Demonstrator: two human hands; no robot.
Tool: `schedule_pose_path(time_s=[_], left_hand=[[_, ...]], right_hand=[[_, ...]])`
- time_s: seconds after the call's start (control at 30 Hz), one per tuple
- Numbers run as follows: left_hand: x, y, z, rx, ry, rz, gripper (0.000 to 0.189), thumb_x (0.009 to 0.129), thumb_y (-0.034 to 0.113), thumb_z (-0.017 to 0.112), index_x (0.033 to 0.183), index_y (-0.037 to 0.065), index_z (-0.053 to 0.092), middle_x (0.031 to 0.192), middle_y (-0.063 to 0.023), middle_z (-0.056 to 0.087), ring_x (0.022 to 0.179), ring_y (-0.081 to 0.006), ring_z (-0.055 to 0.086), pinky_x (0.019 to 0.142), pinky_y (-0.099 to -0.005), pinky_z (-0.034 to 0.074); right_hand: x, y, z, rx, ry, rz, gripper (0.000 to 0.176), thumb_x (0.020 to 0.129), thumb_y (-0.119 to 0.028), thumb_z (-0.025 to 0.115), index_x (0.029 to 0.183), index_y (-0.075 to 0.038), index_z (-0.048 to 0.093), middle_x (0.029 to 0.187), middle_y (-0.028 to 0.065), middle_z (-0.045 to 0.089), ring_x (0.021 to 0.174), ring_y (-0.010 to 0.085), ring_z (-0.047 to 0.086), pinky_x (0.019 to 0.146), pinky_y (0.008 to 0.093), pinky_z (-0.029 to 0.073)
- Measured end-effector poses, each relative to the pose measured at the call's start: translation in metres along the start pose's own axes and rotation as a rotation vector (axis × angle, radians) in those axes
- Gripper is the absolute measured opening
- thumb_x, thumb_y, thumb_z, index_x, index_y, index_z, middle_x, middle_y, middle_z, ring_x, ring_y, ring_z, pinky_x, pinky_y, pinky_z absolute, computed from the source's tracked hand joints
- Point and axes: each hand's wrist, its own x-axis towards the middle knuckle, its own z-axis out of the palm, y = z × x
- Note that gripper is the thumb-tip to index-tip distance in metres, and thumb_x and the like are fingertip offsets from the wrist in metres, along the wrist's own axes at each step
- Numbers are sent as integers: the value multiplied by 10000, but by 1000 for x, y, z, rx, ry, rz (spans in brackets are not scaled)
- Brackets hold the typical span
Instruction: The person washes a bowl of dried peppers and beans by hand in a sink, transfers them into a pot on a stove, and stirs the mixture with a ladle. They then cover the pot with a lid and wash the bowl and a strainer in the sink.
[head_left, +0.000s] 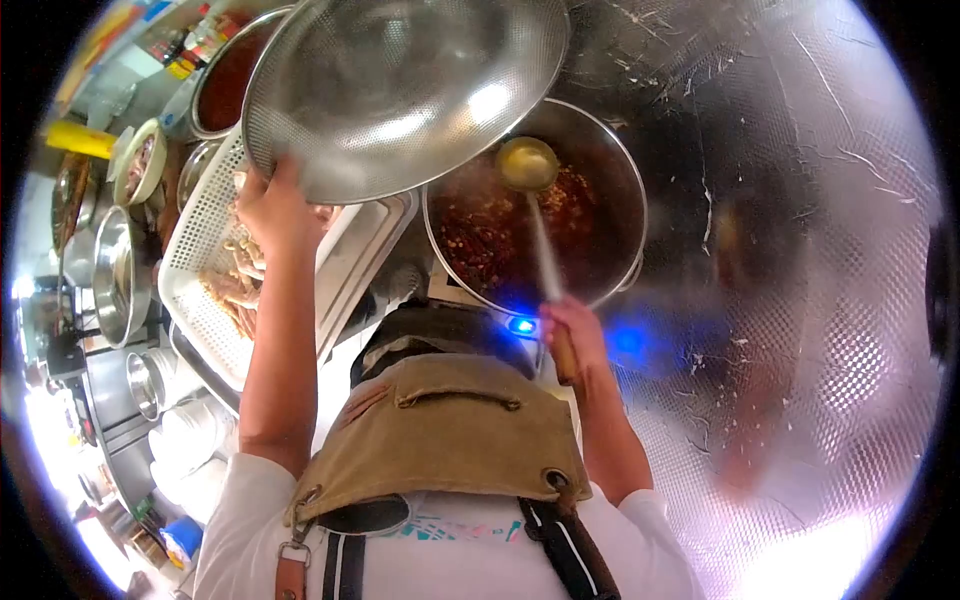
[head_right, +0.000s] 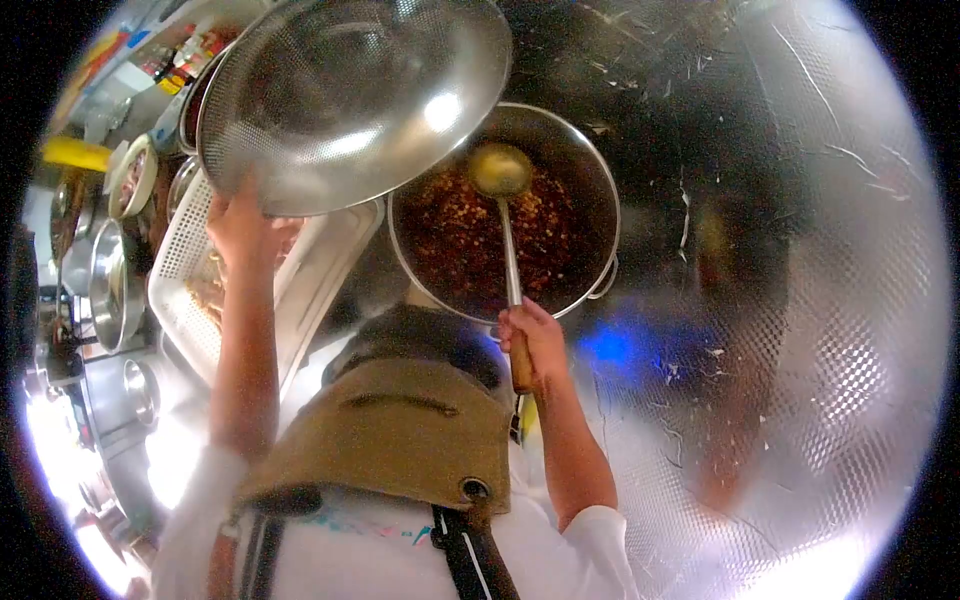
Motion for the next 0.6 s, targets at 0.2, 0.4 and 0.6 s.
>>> schedule_pose_path(time_s=[0.2, 0.4, 0.6], left_hand=[[-25, 6, -35, -26, 5, 16, 297, 853, 89, 593, 1116, -49, 584, 993, -134, 633, 852, -248, 623, 678, -343, 530], [-39, -7, -76, -8, 97, -77, 404, 862, 63, 539, 1253, -23, 481, 1204, -165, 524, 1015, -330, 568, 754, -460, 531], [-57, -11, -105, 115, 27, 7, 413, 863, 65, 539, 1260, -23, 467, 1211, -180, 503, 1060, -370, 534, 789, -516, 515]], right_hand=[[11, -17, 1, -403, -81, -93, 242, 860, -120, 567, 1012, 68, 555, 806, 110, 642, 691, 174, 635, 579, 317, 519], [17, -22, -16, -1078, -51, -378, 465, 872, -261, 571, 1162, 98, 520, 1008, 208, 632, 897, 289, 636, 795, 363, 491], [-34, -31, -55, -837, -38, -402, 529, 887, -298, 547, 1275, 54, 472, 1166, 232, 588, 1007, 315, 618, 854, 361, 491]])
